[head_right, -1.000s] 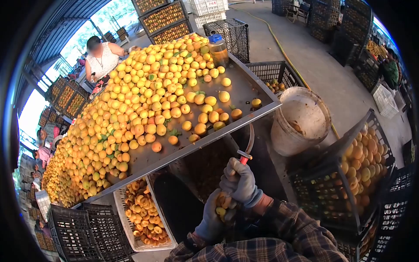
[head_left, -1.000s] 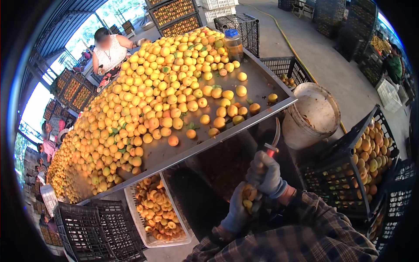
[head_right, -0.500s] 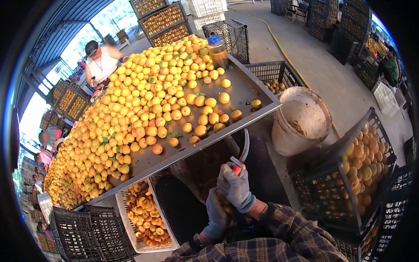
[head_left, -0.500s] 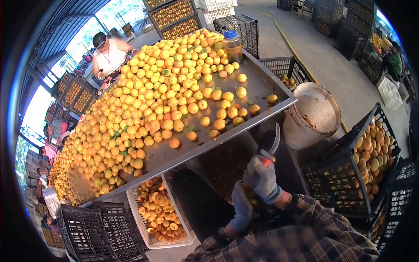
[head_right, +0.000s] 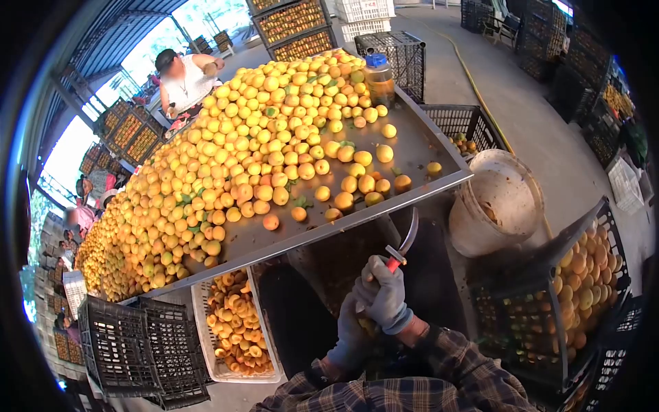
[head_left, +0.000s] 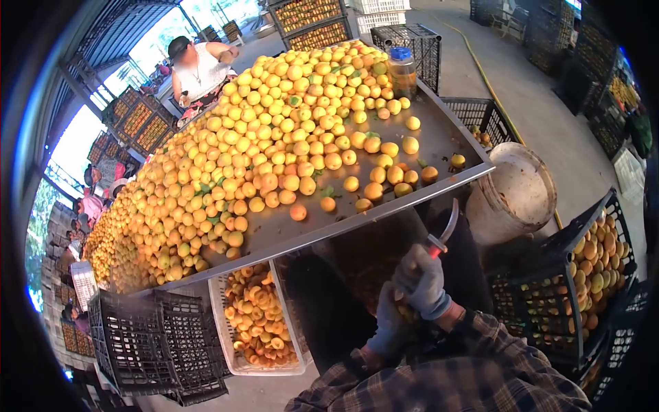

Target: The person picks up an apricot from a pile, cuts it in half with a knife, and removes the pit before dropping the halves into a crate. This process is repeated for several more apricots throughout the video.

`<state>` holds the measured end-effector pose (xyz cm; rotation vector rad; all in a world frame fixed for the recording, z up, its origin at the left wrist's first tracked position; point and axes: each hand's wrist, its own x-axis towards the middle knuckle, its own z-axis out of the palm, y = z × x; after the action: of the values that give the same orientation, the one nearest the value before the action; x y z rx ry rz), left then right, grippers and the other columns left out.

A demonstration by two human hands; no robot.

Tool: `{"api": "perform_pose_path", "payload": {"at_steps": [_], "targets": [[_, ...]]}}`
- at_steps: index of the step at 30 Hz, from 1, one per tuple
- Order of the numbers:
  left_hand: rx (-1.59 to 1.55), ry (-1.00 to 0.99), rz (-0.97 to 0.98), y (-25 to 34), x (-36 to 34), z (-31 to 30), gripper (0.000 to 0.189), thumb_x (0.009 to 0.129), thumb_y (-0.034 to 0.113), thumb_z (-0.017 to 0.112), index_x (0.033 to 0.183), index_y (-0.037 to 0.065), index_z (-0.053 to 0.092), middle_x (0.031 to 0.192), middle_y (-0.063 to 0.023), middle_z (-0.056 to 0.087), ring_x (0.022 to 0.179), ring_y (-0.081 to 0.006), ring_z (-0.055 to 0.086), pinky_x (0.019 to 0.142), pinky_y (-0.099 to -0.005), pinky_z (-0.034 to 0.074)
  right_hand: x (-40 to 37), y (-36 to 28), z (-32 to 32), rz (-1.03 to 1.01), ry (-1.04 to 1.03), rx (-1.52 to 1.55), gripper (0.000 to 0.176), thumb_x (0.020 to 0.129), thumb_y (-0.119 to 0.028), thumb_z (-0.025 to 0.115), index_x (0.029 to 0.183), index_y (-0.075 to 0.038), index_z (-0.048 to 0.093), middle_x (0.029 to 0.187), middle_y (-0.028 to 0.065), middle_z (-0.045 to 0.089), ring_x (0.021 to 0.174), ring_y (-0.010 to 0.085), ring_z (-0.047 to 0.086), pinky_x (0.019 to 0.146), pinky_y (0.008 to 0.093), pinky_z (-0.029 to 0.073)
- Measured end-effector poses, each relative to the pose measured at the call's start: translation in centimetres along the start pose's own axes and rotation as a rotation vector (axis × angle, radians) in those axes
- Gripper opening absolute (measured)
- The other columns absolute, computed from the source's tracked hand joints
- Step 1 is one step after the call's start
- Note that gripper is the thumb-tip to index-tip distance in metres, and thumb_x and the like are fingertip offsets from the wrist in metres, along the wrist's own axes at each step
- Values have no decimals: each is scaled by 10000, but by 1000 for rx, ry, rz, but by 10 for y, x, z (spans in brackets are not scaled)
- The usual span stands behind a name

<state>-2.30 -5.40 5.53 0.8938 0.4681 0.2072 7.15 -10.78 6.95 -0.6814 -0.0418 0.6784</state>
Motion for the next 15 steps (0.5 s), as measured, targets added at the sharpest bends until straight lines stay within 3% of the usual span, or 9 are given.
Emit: {"api": "perform_pose_path", "payload": {"at_steps": [2,4,6,7,8,10,11,14,15], "targets": [[26,-149,56,-8,13,-18,495,1036,481,333,1259,92,543,1118,-76,619,1062,-197,592,909,-308,493,-3,-9,10,-142,39,-22,343,998,-287,445,703,-113,430,515,-54,309,397,63,280,396,241,243],[-82,-90,-22,-7,21,-29,496,1035,485,342,1255,89,544,1120,-75,618,1059,-191,593,900,-309,498,-1,-18,-9,-162,-36,-21,293,989,-265,499,757,-88,504,541,-38,406,423,67,365,419,230,300],[-190,-42,-101,-2,24,-29,498,1034,489,352,1252,85,546,1123,-75,617,1056,-185,593,891,-310,502,-3,-31,-10,-119,-58,-573,221,963,-250,580,854,-58,577,614,-22,514,494,72,471,477,220,391],[-263,17,-156,2,23,-25,480,1041,462,347,1256,77,537,1145,-61,605,1049,-173,584,883,-312,498,6,-14,-23,-258,-97,-752,219,915,-252,656,977,-47,611,694,54,636,586,195,628,564,284,499],[-337,75,-209,5,24,-23,462,1049,434,342,1261,69,529,1167,-48,593,1041,-161,576,875,-315,494,0,-6,-35,-265,-101,-758,219,915,-252,656,977,-47,611,694,54,636,586,195,628,564,284,499],[-247,36,-161,0,26,-30,444,1051,414,351,1259,68,534,1171,-47,592,1041,-161,574,888,-316,488,-9,-5,-32,-286,-114,-1439,286,874,-286,695,1027,-62,606,774,138,677,708,334,680,634,378,539],[-155,8,-119,-4,27,-35,426,1053,395,360,1258,67,538,1175,-46,591,1040,-162,572,900,-316,483,-14,-9,-24,-99,-80,-1497,346,832,-301,733,1066,-81,603,892,197,674,837,393,664,682,430,542],[64,40,-8,-11,30,-43,396,1050,367,385,1241,68,561,1173,-47,591,1036,-155,570,908,-309,479,-10,-1,-37,-102,-170,-1429,349,819,-297,748,1046,-76,601,927,200,677,842,388,665,691,411,548],[65,39,1,-9,31,-41,396,1050,367,385,1241,68,561,1173,-47,591,1036,-155,570,908,-309,479,-9,-3,-36,-50,-219,-1323,342,838,-253,732,1090,-63,602,929,192,685,845,331,692,719,383,548]]}}
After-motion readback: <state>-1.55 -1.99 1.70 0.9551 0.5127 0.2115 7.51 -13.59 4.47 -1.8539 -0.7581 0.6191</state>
